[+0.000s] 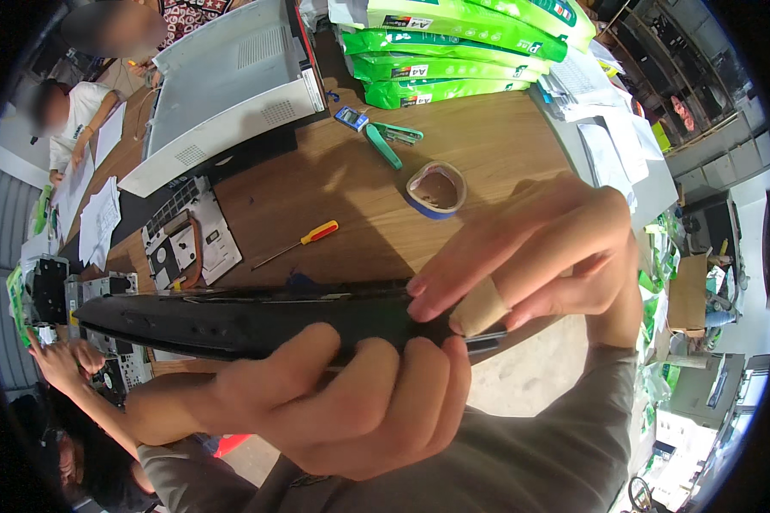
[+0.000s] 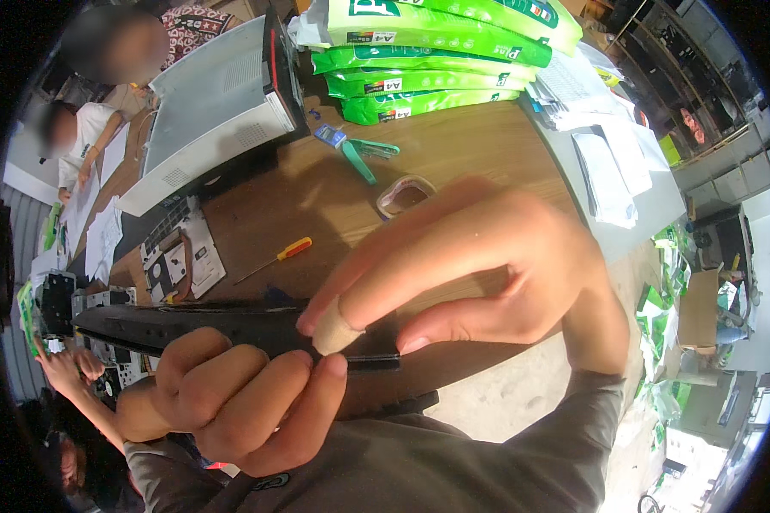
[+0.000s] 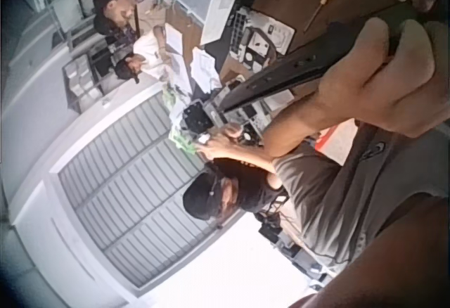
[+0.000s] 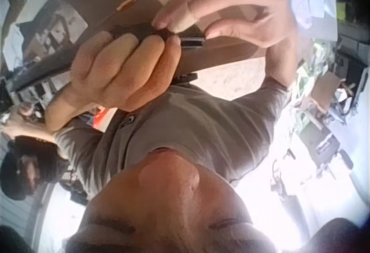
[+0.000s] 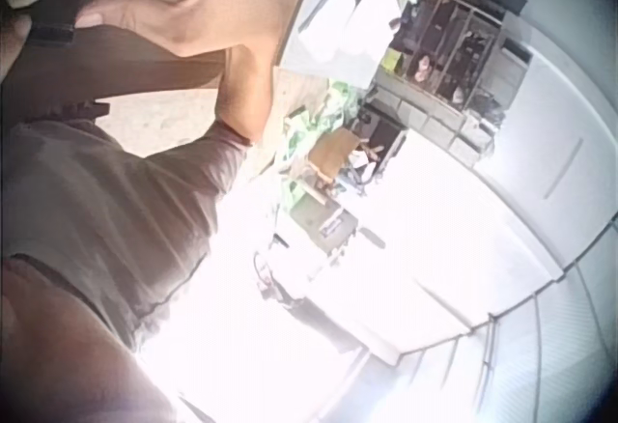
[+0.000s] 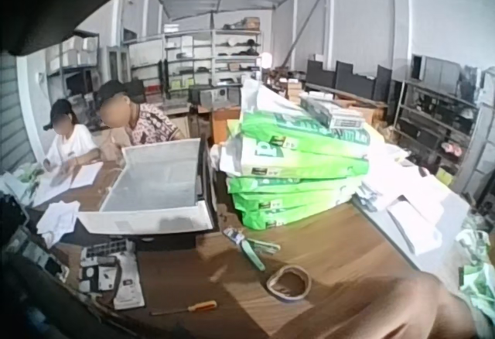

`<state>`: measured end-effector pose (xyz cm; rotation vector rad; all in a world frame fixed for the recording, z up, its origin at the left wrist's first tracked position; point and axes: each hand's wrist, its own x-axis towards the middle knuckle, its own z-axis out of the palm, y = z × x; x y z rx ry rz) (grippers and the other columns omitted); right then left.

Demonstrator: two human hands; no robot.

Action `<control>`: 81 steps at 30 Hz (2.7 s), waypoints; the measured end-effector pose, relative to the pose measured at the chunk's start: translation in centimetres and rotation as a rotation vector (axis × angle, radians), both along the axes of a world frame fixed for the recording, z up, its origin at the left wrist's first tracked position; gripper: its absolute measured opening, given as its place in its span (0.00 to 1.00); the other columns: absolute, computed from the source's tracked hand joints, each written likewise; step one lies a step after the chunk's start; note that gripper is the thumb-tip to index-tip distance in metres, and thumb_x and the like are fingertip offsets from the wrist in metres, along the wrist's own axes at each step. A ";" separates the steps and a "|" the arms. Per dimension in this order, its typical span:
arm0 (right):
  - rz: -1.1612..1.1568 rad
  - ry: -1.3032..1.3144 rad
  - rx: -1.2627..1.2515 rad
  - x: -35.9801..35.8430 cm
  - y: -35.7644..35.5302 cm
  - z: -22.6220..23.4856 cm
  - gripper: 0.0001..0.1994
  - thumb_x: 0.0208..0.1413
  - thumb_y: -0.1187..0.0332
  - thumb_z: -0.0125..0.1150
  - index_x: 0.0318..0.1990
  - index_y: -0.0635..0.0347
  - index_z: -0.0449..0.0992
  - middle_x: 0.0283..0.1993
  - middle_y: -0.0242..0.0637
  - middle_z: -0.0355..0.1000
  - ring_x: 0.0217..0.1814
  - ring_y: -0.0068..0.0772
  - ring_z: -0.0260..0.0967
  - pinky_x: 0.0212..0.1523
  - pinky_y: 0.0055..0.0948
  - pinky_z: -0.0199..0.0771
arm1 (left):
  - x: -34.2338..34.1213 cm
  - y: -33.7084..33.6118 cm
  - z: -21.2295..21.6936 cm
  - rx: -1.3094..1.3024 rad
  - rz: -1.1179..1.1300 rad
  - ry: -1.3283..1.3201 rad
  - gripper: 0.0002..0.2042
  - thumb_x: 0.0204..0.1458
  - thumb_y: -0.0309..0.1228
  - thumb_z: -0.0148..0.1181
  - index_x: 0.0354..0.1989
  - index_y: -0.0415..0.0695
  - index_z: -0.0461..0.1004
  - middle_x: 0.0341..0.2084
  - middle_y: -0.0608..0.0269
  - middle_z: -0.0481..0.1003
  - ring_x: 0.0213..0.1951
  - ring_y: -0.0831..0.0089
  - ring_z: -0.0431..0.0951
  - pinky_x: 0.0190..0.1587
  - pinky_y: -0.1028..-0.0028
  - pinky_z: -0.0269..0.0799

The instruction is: The person unscrews the bottom cover of a laptop using a screwdriver, prying the casing open by hand to reveal internal components including RAM modules and the cooling fan, while removing internal screws and parts.

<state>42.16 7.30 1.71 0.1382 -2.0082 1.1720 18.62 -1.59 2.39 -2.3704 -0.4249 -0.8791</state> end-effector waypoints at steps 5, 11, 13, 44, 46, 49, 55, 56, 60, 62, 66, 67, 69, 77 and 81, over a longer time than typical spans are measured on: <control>0.141 0.070 -0.028 -0.2 1.2 -0.4 0.07 0.54 0.76 0.69 0.36 0.74 0.82 0.38 0.61 0.80 0.40 0.59 0.82 0.39 0.45 0.87 | 1.2 0.0 -1.4 0.026 0.098 -0.182 0.07 0.51 0.34 0.66 0.38 0.56 0.78 0.32 0.75 0.71 0.30 0.76 0.64 0.28 0.73 0.55; 0.094 -0.008 -0.057 -0.1 1.1 -0.2 0.08 0.50 0.77 0.69 0.35 0.74 0.82 0.36 0.55 0.81 0.38 0.52 0.83 0.33 0.38 0.88 | 2.1 -0.3 -2.2 0.081 0.202 -0.255 0.04 0.58 0.44 0.59 0.37 0.64 0.75 0.28 0.82 0.67 0.28 0.79 0.62 0.29 0.75 0.54; 0.047 -0.006 -0.072 0.0 0.6 -0.2 0.08 0.49 0.77 0.68 0.36 0.74 0.82 0.35 0.52 0.82 0.36 0.49 0.83 0.32 0.35 0.88 | 2.2 -0.5 -2.3 0.087 0.226 -0.257 0.05 0.58 0.45 0.59 0.38 0.64 0.75 0.28 0.82 0.67 0.28 0.79 0.62 0.29 0.75 0.54; -0.174 -0.099 0.046 0.8 -0.9 0.6 0.14 0.52 0.71 0.66 0.39 0.77 0.78 0.33 0.53 0.82 0.31 0.42 0.83 0.30 0.31 0.86 | 4.3 -0.5 -1.2 -0.064 0.375 -0.349 0.08 0.51 0.36 0.48 0.25 0.51 0.70 0.23 0.67 0.67 0.26 0.69 0.63 0.23 0.70 0.54; -0.194 -0.106 0.064 0.9 -1.1 0.6 0.13 0.51 0.71 0.66 0.39 0.76 0.79 0.32 0.52 0.82 0.30 0.41 0.83 0.29 0.30 0.85 | 4.5 -0.3 -1.4 -0.072 0.382 -0.364 0.08 0.51 0.37 0.48 0.24 0.50 0.70 0.22 0.66 0.67 0.24 0.69 0.63 0.22 0.70 0.54; -0.229 -0.106 0.100 0.9 -1.3 0.8 0.12 0.51 0.72 0.66 0.39 0.75 0.79 0.32 0.51 0.82 0.28 0.39 0.83 0.27 0.29 0.83 | 4.5 -0.2 -1.4 -0.086 0.375 -0.375 0.08 0.48 0.38 0.49 0.24 0.50 0.69 0.21 0.66 0.66 0.22 0.69 0.62 0.21 0.70 0.53; -0.233 -0.120 0.141 1.0 -1.4 1.1 0.14 0.49 0.73 0.67 0.40 0.74 0.76 0.31 0.50 0.82 0.27 0.40 0.82 0.28 0.29 0.82 | 4.4 -0.6 -0.8 -0.192 0.390 -0.334 0.07 0.42 0.37 0.51 0.25 0.49 0.69 0.21 0.66 0.66 0.21 0.68 0.62 0.20 0.70 0.53; -0.236 -0.082 0.140 0.9 -1.3 1.0 0.14 0.48 0.73 0.67 0.40 0.74 0.75 0.30 0.50 0.82 0.27 0.41 0.82 0.29 0.28 0.82 | 4.5 -0.5 -0.8 -0.202 0.378 -0.369 0.06 0.41 0.37 0.51 0.25 0.49 0.70 0.21 0.65 0.66 0.22 0.68 0.62 0.20 0.70 0.53; -0.314 -0.034 0.087 0.5 -1.0 0.2 0.15 0.49 0.68 0.69 0.39 0.71 0.74 0.30 0.49 0.82 0.29 0.41 0.83 0.32 0.29 0.83 | 5.1 0.0 -0.7 -0.124 0.391 -0.437 0.07 0.42 0.35 0.52 0.27 0.49 0.73 0.23 0.65 0.68 0.23 0.68 0.63 0.21 0.71 0.55; -0.321 -0.050 0.040 0.4 -0.8 0.0 0.15 0.50 0.65 0.69 0.37 0.70 0.75 0.31 0.49 0.82 0.30 0.40 0.83 0.34 0.30 0.84 | 4.9 -0.3 -0.5 -0.115 0.412 -0.344 0.08 0.43 0.34 0.53 0.30 0.49 0.76 0.25 0.65 0.69 0.24 0.68 0.65 0.23 0.71 0.58; -0.336 -0.008 -0.033 0.2 -1.1 -0.3 0.15 0.51 0.62 0.68 0.34 0.69 0.76 0.31 0.48 0.82 0.30 0.39 0.83 0.35 0.30 0.84 | 5.8 -1.0 -0.8 -0.134 0.422 -0.360 0.07 0.46 0.34 0.54 0.31 0.50 0.77 0.26 0.65 0.70 0.25 0.68 0.66 0.25 0.71 0.60; -0.348 0.026 -0.067 0.2 -1.2 -0.4 0.16 0.51 0.62 0.68 0.33 0.69 0.76 0.31 0.48 0.82 0.30 0.39 0.83 0.35 0.30 0.84 | 6.3 -1.2 -1.0 -0.133 0.453 -0.390 0.07 0.47 0.35 0.54 0.30 0.50 0.77 0.27 0.65 0.71 0.26 0.67 0.66 0.26 0.71 0.61; -0.337 -0.052 -0.058 0.4 -1.2 -0.3 0.15 0.52 0.62 0.69 0.32 0.66 0.75 0.31 0.46 0.82 0.29 0.38 0.83 0.34 0.31 0.83 | 7.2 -1.2 -1.4 -0.133 0.490 -0.422 0.07 0.48 0.36 0.55 0.30 0.50 0.77 0.27 0.65 0.71 0.27 0.67 0.67 0.27 0.70 0.61; -0.349 -0.129 0.080 0.3 -2.0 0.2 0.18 0.52 0.60 0.71 0.39 0.66 0.73 0.32 0.43 0.83 0.28 0.34 0.80 0.34 0.27 0.78 | 7.7 -0.4 -2.2 -0.028 0.555 -0.470 0.09 0.52 0.43 0.55 0.27 0.54 0.71 0.25 0.74 0.71 0.24 0.75 0.64 0.28 0.72 0.54; -0.384 -0.152 0.144 0.2 -3.0 0.1 0.21 0.53 0.58 0.72 0.43 0.66 0.73 0.32 0.42 0.83 0.27 0.31 0.79 0.34 0.25 0.75 | 8.0 -0.2 -2.2 -0.036 0.545 -0.566 0.09 0.51 0.42 0.55 0.24 0.54 0.67 0.22 0.77 0.67 0.22 0.78 0.61 0.28 0.73 0.51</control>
